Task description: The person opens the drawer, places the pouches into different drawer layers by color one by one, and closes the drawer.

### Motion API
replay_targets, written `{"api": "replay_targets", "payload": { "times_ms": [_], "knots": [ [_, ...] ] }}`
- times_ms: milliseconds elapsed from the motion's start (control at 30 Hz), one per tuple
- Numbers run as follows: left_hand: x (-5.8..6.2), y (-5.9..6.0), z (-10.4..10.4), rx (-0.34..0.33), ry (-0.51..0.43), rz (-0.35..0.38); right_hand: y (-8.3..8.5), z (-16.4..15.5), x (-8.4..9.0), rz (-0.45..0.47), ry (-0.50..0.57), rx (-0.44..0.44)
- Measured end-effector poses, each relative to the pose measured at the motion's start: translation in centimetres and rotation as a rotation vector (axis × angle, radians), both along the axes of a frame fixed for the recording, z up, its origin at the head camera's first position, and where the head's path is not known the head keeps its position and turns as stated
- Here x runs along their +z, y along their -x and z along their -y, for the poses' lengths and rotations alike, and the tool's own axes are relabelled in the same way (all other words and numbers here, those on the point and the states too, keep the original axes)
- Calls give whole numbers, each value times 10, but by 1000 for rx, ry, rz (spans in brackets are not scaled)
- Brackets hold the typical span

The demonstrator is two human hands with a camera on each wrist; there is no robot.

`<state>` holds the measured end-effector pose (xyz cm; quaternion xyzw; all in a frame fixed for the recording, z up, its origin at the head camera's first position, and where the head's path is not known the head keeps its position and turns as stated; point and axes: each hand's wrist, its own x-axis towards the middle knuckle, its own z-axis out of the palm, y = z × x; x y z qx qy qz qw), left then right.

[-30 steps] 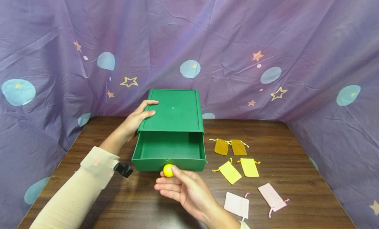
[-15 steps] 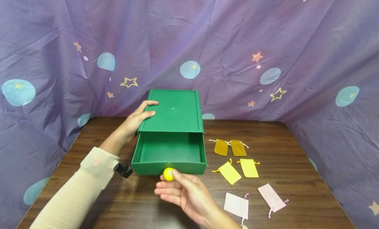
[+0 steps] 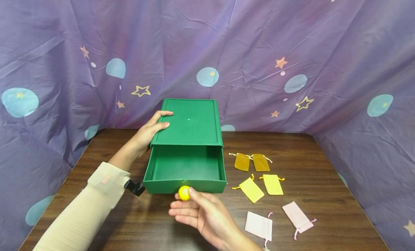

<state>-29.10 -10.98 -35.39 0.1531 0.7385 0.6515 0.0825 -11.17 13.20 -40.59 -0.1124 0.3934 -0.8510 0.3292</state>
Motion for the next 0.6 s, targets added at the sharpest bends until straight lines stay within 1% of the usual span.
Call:
{"api": "replay_targets", "payload": {
  "times_ms": [400,600],
  "knots": [
    [-1,1,0,0,3,-10,0,-2,-2,-12,28,33],
    [-1,1,0,3,1,-17,-2,-8,-4,-26,27,22]
  ]
}}
